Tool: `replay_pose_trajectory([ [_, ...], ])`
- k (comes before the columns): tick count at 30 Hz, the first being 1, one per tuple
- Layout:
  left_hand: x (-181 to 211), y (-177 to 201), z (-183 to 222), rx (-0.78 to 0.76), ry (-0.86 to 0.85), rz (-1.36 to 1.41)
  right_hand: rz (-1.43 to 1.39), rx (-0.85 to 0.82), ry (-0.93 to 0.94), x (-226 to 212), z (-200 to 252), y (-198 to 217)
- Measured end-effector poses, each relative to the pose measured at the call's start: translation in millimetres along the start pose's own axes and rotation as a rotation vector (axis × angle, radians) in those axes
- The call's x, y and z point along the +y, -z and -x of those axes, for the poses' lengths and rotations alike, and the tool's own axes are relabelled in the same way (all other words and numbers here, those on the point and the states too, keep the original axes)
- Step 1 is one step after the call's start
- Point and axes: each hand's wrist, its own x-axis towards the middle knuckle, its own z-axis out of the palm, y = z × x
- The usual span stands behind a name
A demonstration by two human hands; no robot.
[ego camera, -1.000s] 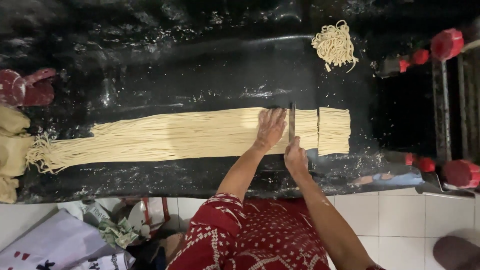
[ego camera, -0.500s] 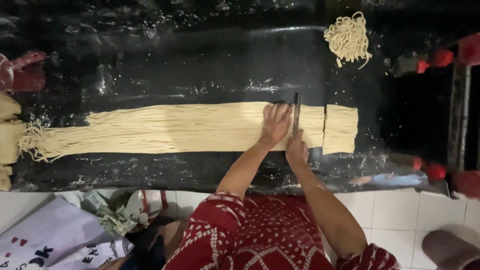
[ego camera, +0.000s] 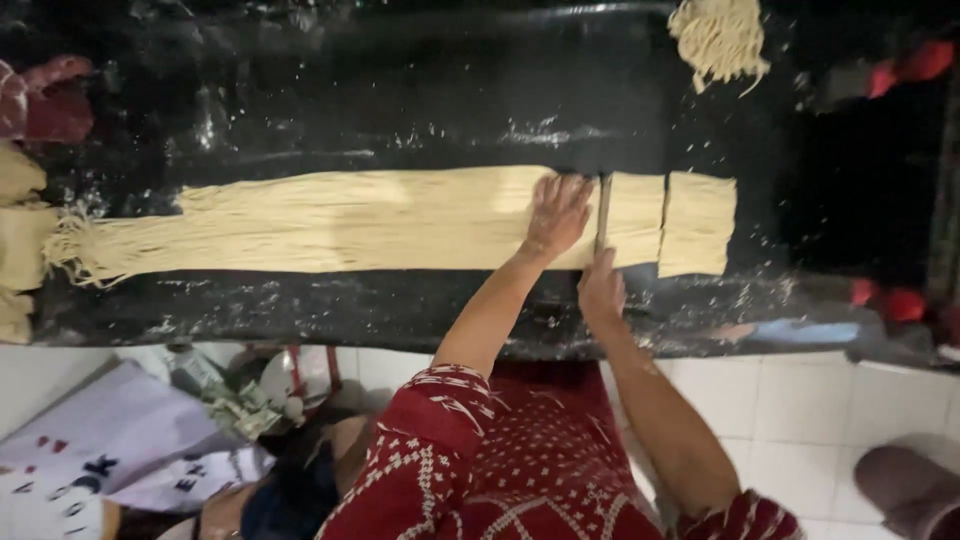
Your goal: Cutting long strands of fresh noodles into smaller portions with a knife and arranging them neatly in a large red tray.
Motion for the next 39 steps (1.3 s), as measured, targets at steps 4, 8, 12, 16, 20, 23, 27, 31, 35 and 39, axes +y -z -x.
replay_pose_trajectory([
  [4,-1,31,30,-0.076,-0.056,0.001,0.035,-0.007,0.012,-5,19,14],
  [8,4,47,79,0.150,-0.111,0.114,0.139,0.017,0.078,-13,30,28],
  [12,9,22,110,0.216,-0.173,0.057,0.154,-0.004,0.047,14,53,7],
  [16,21,7,113,0.217,-0.138,0.054,0.141,0.033,0.043,20,39,-7],
  [20,27,5,98,0.341,-0.120,-0.035,0.138,0.078,0.021,1,20,-3],
  [23,17,16,83,0.377,-0.115,-0.145,0.125,0.055,-0.006,-10,26,1],
  [27,14,21,76,0.264,-0.126,-0.141,-0.189,-0.064,-0.236,-15,106,10],
  [31,11,24,74,0.192,-0.131,-0.056,0.090,-0.085,-0.197,43,144,-39],
  [35,-13,46,78,0.115,-0.200,0.018,0.112,-0.007,-0.089,77,156,-56],
  [39,-46,74,58,0.107,-0.001,-0.029,-0.901,0.100,-0.384,68,139,-76],
])
